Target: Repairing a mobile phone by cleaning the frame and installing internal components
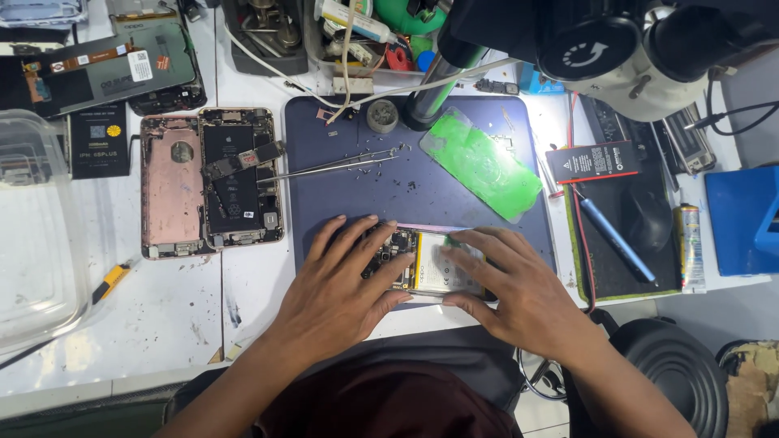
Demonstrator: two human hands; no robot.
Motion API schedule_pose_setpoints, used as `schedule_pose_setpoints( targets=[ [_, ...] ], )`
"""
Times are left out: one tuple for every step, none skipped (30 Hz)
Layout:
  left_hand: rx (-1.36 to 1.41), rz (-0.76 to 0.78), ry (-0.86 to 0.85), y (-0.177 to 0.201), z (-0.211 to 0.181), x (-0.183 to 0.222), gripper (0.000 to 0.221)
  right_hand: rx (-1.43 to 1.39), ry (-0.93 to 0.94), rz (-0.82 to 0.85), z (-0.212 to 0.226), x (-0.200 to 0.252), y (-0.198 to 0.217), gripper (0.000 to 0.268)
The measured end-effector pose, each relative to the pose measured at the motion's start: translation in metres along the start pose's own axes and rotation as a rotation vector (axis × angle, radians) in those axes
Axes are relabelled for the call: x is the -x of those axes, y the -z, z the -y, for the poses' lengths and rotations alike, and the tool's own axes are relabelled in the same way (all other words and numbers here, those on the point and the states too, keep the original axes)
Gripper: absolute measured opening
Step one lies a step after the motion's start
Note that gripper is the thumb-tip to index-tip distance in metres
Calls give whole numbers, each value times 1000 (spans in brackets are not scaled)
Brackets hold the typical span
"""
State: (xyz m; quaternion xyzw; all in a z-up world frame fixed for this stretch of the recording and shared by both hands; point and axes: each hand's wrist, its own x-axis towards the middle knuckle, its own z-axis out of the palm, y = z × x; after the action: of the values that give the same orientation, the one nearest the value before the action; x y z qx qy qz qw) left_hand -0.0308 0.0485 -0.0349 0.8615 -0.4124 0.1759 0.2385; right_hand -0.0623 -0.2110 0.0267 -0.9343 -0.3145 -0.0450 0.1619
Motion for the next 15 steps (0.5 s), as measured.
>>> schedule_pose_setpoints(
  targets=[
    [1,0,-2,1,0,0,37,0,-2,-1,-1,-1,1,54],
    [9,2,3,1,0,0,38,-15,-17,29,-2,-1,1,55],
    [17,5,7,1,0,0,38,-30,-32,58,-3,-2,2,55],
    [18,5,8,1,0,-1,38,-29,-33,59,-5,-3,2,55],
    [13,4,2,1,0,-1,37,-57,-60,89,-6,-4,3,61],
    [6,3,-3,2,0,-1,35,-84,-83,118,-8,-6,3,67],
    [4,2,-1,2,0,-1,35,-84,-81,118,-9,-7,2,67],
    [-8,11,-9,2,0,-1,33,-97,-92,136,-11,-8,1,71],
    [-20,21,-16,2,0,0,32,-110,-103,155,-12,-10,0,75],
    [-19,22,-15,2,-1,0,32,-111,-104,156,-13,-10,1,75],
    [-24,37,-10,1,-1,1,32,-165,-114,135,-14,-10,2,67],
    [-31,51,-4,1,-1,1,32,-219,-122,113,-16,-11,3,60],
    [-33,51,-3,2,0,0,32,-220,-120,112,-18,-12,-1,60],
    [-24,43,-5,2,0,0,31,-225,-168,39,-20,-11,-5,43],
    [-15,34,-7,3,-1,-1,30,-230,-216,-34,-22,-10,-8,26]
  ],
)
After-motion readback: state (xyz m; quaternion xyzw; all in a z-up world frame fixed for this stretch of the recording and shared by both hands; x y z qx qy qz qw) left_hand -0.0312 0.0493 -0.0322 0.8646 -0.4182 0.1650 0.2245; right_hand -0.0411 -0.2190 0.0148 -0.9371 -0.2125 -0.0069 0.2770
